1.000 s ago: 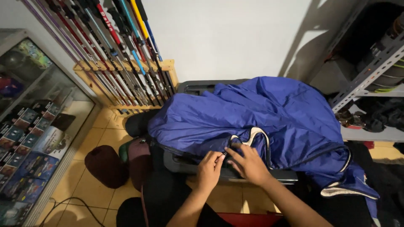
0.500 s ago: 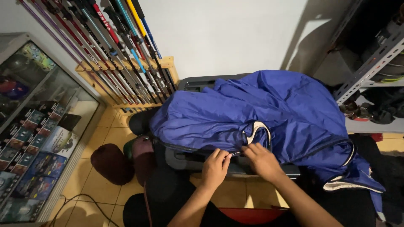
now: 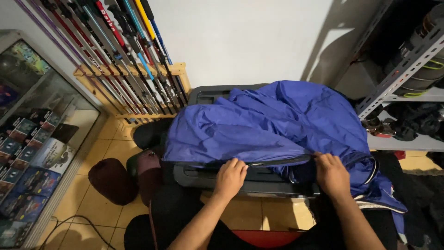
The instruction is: Unfolding and spreading out a blue sleeping bag with a white fleece interior on top of a plastic storage bin.
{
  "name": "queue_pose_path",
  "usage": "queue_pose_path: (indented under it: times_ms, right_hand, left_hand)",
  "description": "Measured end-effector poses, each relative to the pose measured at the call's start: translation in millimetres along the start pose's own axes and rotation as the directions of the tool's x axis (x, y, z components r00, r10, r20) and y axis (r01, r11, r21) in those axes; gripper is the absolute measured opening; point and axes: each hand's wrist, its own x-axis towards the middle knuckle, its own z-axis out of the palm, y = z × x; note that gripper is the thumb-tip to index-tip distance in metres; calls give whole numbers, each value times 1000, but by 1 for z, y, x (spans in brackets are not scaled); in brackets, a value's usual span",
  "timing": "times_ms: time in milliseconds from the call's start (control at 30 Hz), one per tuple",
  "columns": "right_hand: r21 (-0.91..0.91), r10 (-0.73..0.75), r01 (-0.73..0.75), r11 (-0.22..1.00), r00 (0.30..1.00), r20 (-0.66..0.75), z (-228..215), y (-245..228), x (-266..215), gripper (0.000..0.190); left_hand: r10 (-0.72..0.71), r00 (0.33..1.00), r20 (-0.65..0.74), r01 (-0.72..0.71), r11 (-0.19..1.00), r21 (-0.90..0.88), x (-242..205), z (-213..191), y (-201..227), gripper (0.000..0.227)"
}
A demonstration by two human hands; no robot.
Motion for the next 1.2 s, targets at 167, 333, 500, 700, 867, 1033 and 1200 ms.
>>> queue_pose_path:
  times_ms: [167, 333, 500, 700, 867, 1033, 1200]
  right_hand:
    - [-144, 130, -134, 981, 991, -31, 18, 12, -12, 9]
    - [-202, 251, -229, 952, 964, 89, 1, -44, -7, 38]
    - [-75, -178, 192, 978, 970, 167, -29, -141, 16, 56]
    - [187, -411, 372, 909, 874, 259, 57, -173, 19, 59]
    - [78, -493, 487, 870, 857, 147, 97, -165, 28, 23]
    - [132, -442, 422, 897, 859, 259, 84, -163, 25, 17]
    - [107, -390, 375, 921, 879, 275, 91, -158, 19, 11]
  left_hand:
    - [-124, 992, 14, 124, 992, -10, -4, -20, -11, 17]
    - [-186, 980, 65, 196, 960, -202, -10, -20, -11, 17]
    - [-206, 978, 40, 209, 951, -226, -5, -26, -2, 16]
    - [-199, 978, 56, 207, 950, -235, -12, -23, -6, 16]
    - [-222, 975, 11, 222, 970, -104, -15, -17, -16, 16]
    - [-309, 951, -4, 308, 949, 64, -11, -10, -18, 20]
    - [-368, 929, -31, 369, 918, 146, -14, -17, -55, 19]
